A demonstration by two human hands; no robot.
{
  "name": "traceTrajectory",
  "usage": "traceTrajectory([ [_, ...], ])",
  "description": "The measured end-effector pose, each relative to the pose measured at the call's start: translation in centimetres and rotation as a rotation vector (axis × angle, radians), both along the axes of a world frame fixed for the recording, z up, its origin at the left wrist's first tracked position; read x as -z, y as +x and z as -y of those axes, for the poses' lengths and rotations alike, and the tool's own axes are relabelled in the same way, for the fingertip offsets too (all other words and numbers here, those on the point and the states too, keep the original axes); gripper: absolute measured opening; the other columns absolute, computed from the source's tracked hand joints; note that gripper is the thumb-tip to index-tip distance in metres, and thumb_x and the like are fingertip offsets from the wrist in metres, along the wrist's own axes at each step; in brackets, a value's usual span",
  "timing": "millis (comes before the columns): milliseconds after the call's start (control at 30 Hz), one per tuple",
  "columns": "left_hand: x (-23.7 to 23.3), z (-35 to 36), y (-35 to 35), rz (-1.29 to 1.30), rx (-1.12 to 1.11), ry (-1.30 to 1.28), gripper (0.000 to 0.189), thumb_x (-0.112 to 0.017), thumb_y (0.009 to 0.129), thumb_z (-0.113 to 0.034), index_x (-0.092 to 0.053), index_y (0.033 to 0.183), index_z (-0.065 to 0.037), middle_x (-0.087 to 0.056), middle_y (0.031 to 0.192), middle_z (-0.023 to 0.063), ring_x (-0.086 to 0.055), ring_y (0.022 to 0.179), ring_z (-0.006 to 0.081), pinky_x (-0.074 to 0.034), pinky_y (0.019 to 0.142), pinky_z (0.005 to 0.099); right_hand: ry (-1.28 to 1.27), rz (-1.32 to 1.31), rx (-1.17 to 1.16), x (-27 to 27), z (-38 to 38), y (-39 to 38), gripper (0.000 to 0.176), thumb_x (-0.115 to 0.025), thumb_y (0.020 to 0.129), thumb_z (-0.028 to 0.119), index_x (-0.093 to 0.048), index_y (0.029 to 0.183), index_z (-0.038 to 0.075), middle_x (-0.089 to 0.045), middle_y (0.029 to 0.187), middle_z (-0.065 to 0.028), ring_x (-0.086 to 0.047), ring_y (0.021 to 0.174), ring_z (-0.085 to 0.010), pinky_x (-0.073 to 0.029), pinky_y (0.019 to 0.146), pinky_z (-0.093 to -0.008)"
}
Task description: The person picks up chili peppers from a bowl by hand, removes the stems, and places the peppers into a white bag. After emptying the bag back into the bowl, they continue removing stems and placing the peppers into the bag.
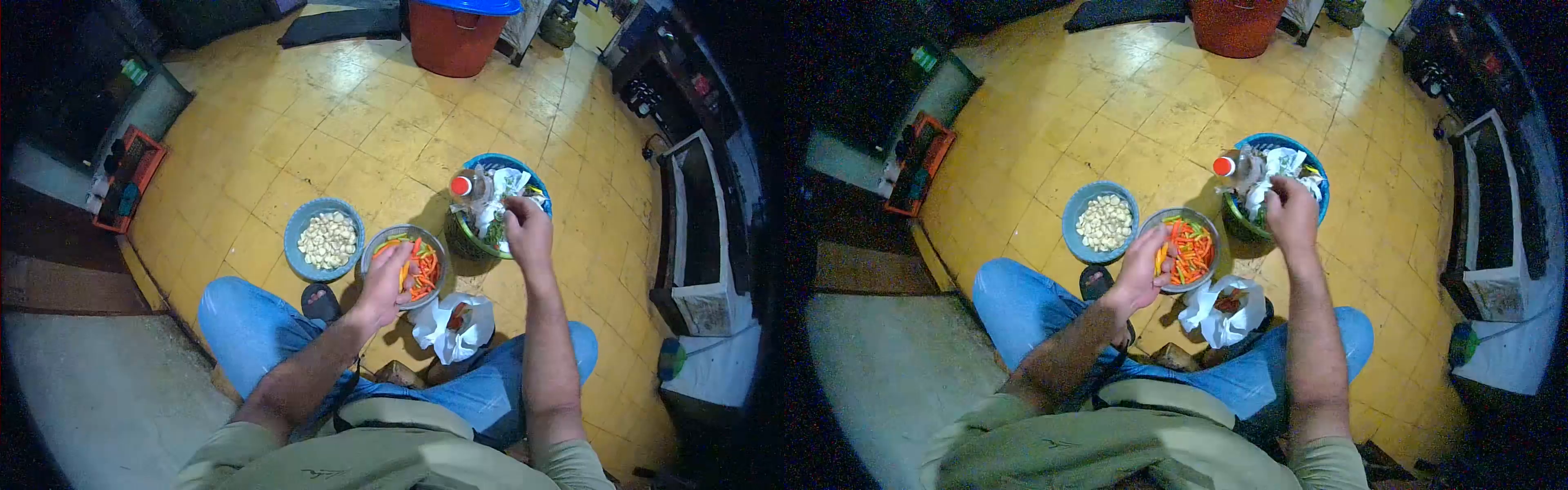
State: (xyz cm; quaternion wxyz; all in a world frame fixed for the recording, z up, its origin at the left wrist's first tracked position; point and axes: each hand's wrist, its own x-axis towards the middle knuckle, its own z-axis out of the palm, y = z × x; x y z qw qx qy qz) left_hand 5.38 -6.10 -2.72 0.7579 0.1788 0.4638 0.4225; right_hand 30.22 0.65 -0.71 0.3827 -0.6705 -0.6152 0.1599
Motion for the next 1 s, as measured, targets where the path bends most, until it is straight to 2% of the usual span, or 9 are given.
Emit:
traceTrajectory([
  [167,0.1,-0.3,-0.2,0.177,-0.033,-0.106,0.045,-0.035,0.099,-0.049,-0.047,0.119,-0.01,-0.051,0.078,-0.0005,-0.042,0.056,0.0066,-0.027,0.039,0.0192,0.135,0.284,-0.041,0.5,0.3,0.0,0.017,-0.064,0.079,0.008,-0.068,0.093,0.0,-0.068,0.089,-0.0179,-0.066,0.081,-0.031,-0.052,0.076,-0.0361],
  [233,0.0,-0.2,-0.2,0.18,-0.027,-0.13,0.047,-0.036,0.098,-0.05,-0.047,0.121,-0.01,-0.05,0.077,-0.0003,-0.042,0.056,0.0068,-0.027,0.039,0.0195,-0.039,-0.061,-0.224,-0.3,1.2,-2.3,0.016,-0.065,0.079,0.01,-0.068,0.091,0.001,-0.067,0.085,-0.0177,-0.065,0.079,-0.0321,-0.052,0.074,-0.0371],
  [600,1.2,0.0,-0.2,0.135,-0.145,-0.124,0.055,-0.033,0.098,-0.052,-0.041,0.132,-0.01,-0.051,0.08,0.0003,-0.046,0.059,0.0097,-0.031,0.041,0.0227,-0.243,-0.071,-0.504,-1.8,4.5,-7.3,0.016,-0.067,0.08,0.017,-0.065,0.078,0.0,-0.062,0.07,-0.0165,-0.061,0.063,-0.0311,-0.049,0.06,-0.0383],
  [700,1.8,-0.1,0.0,0.101,-0.169,-0.131,0.05,-0.037,0.098,-0.05,-0.045,0.131,-0.015,-0.05,0.078,-0.0014,-0.048,0.065,0.0093,-0.038,0.048,0.0253,-0.4,-0.145,-0.568,-1.7,6.8,-9.7,0.023,-0.07,0.079,0.022,-0.062,0.075,0.001,-0.061,0.067,-0.0163,-0.06,0.061,-0.0313,-0.047,0.058,-0.0397],
  [767,3.3,-0.1,0.1,0.062,-0.178,-0.024,0.052,-0.03,0.101,-0.046,-0.038,0.135,-0.008,-0.057,0.092,0.005,-0.058,0.08,0.0169,-0.05,0.068,0.0333,-0.419,-0.151,-0.55,-1.1,7.9,-11.2,0.023,-0.069,0.079,0.022,-0.06,0.076,0.001,-0.06,0.068,-0.0171,-0.06,0.063,-0.0325,-0.047,0.059,-0.041],
  [800,3.1,0.0,0.2,0.062,-0.174,-0.024,0.052,-0.03,0.101,-0.046,-0.038,0.135,-0.008,-0.057,0.092,0.005,-0.058,0.08,0.0169,-0.05,0.068,0.0333,-0.438,-0.155,-0.53,-0.7,8.2,-11.7,0.024,-0.069,0.079,0.022,-0.058,0.077,0.001,-0.06,0.069,-0.0178,-0.06,0.064,-0.0336,-0.047,0.06,-0.0422],
  [867,2.7,0.1,0.5,0.107,-0.222,0.066,0.049,-0.028,0.102,-0.041,-0.038,0.134,-0.005,-0.057,0.114,0.0118,-0.058,0.103,0.0226,-0.047,0.092,0.0389,-0.395,-0.136,-0.493,0.6,8.7,-12.3,0.023,-0.068,0.079,0.021,-0.056,0.078,0.001,-0.06,0.07,-0.0185,-0.06,0.067,-0.0348,-0.047,0.061,-0.0433],
  [967,3.2,0.1,0.5,0.052,-0.152,0.153,0.048,-0.028,0.103,-0.038,-0.038,0.134,-0.003,-0.05,0.129,0.0159,-0.053,0.115,0.0247,-0.042,0.101,0.0405,-0.404,-0.092,-0.448,0.8,8.5,-12.4,0.021,-0.067,0.079,0.018,-0.054,0.081,0.001,-0.058,0.075,-0.0197,-0.059,0.072,-0.0369,-0.046,0.065,-0.0456],
  [1000,2.3,0.1,0.8,0.112,-0.165,0.149,0.045,-0.032,0.102,-0.038,-0.042,0.131,-0.004,-0.054,0.121,0.014,-0.055,0.109,0.0231,-0.045,0.096,0.0391,-0.368,-0.089,-0.435,1.1,8.3,-12.3,0.021,-0.067,0.079,0.017,-0.054,0.081,0.001,-0.059,0.074,-0.0193,-0.06,0.071,-0.0367,-0.047,0.064,-0.0451],
])
